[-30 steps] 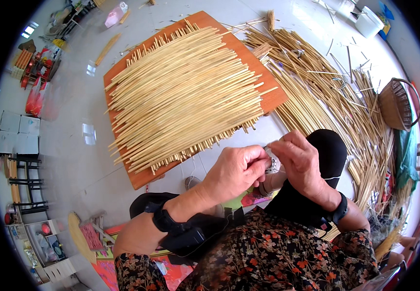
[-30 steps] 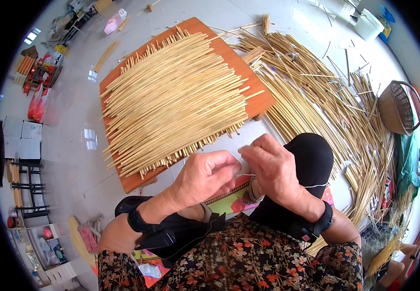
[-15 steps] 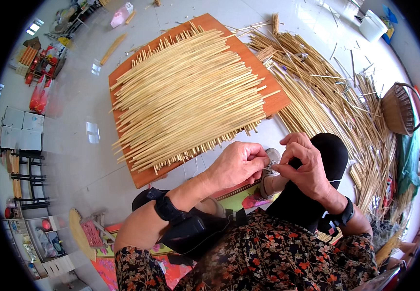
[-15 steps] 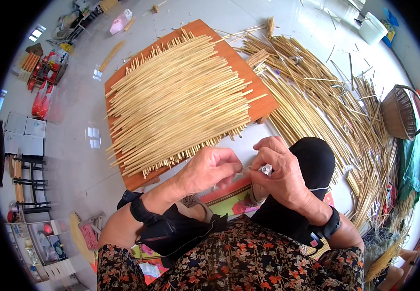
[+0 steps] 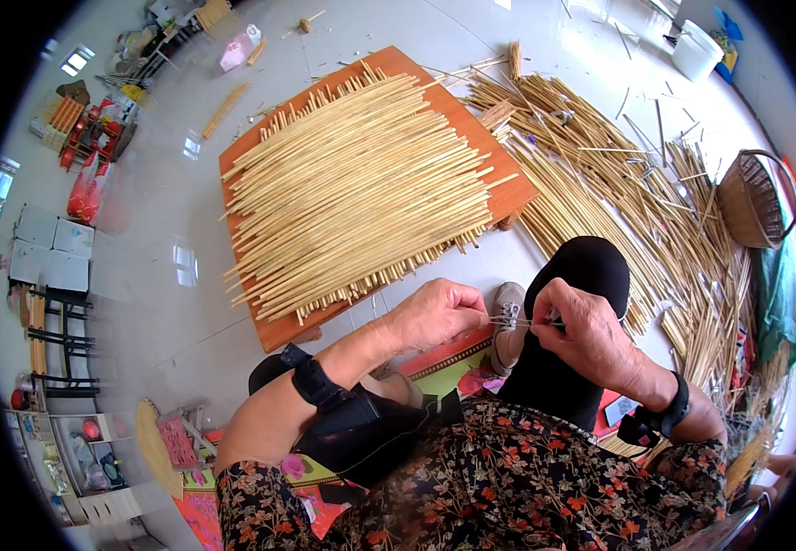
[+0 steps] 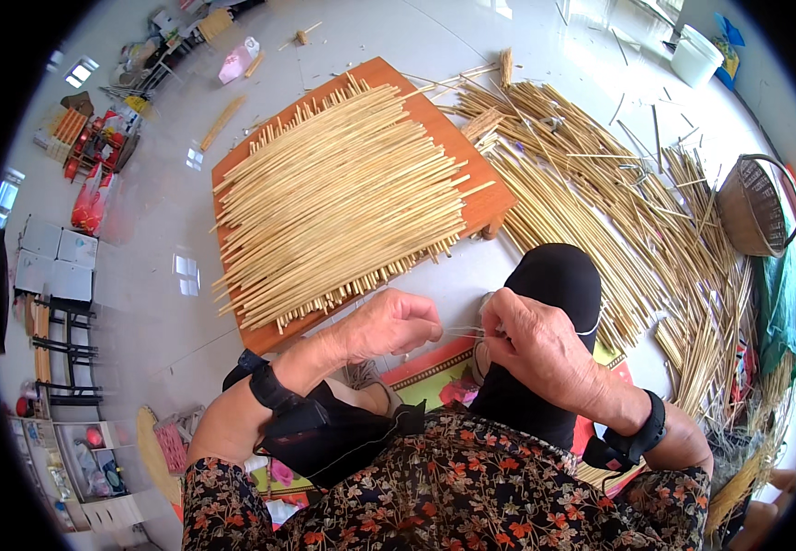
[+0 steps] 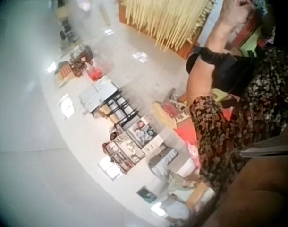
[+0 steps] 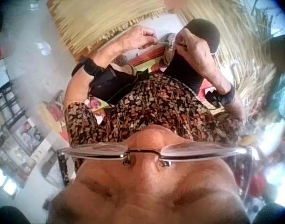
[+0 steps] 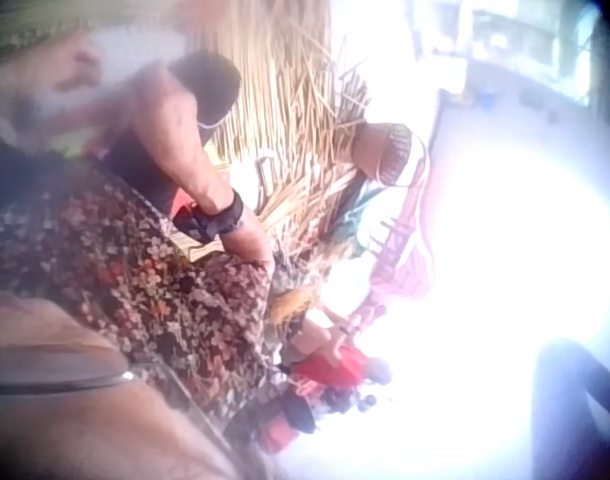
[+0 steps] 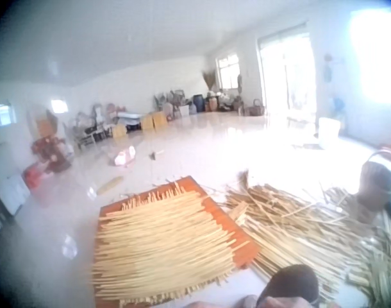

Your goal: The person weaves bamboo sticks together by threading a white string through small holes in the sticks using a needle, occasionally trimming the string with shears.

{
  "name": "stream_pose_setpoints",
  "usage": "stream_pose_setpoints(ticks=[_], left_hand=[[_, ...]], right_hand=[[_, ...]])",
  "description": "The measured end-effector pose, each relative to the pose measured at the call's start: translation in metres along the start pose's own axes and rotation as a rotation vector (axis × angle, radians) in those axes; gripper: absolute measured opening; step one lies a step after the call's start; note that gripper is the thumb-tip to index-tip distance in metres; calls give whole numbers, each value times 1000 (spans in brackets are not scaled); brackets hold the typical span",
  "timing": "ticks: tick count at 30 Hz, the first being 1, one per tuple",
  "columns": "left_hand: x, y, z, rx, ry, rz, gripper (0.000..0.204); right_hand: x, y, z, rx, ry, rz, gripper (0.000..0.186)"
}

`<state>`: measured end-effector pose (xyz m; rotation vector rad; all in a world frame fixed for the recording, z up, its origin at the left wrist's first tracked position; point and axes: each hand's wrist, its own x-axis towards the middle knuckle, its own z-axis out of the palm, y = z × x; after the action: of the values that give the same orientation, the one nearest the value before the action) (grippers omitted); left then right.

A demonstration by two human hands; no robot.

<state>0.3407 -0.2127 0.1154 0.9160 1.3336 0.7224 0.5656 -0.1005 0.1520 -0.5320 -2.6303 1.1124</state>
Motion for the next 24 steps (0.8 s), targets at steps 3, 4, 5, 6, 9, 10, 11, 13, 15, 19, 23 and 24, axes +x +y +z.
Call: stream_pose_setpoints(ticks=[3, 4, 5, 6, 9, 10, 11, 13, 15, 19, 23, 24], left_hand=[[-20, 8, 11, 16, 19, -19, 15], [-26, 9, 13, 37, -13, -38, 15], [-33, 10, 13, 58, -45, -57, 15], [-40, 11, 11, 79, -76, -77, 16], [-61, 21, 1, 147, -77, -53, 22], [-67, 22, -11, 191, 3, -69, 24], [-71, 26, -28, 237, 76, -81, 25], [-73, 29, -77, 274, 230, -96, 26], [-30, 39, -131, 297, 314, 59, 25], [-45, 11, -235, 409, 600, -58, 23], [22, -36, -303, 613, 813, 273, 24], [41, -44, -311, 683, 822, 325, 25]], right_hand=[[-8, -11, -6, 2, -53, -62, 21], [-10, -15, -10, -5, -70, -82, 21], [-9, -20, -14, 9, -99, -130, 20], [-4, -25, -19, 24, -129, -177, 20], [27, -45, -45, 0, -159, -197, 18], [42, -50, -50, -11, -137, -175, 18], [61, -51, -57, -32, -128, -172, 17], [106, -60, -72, -108, -150, -95, 16], [139, -59, -104, -320, -91, -42, 18], [289, -9, -68, -93, -157, -14, 15], [430, 47, -33, -21, -117, 76, 14], [456, 71, -19, 10, -103, 106, 14]])
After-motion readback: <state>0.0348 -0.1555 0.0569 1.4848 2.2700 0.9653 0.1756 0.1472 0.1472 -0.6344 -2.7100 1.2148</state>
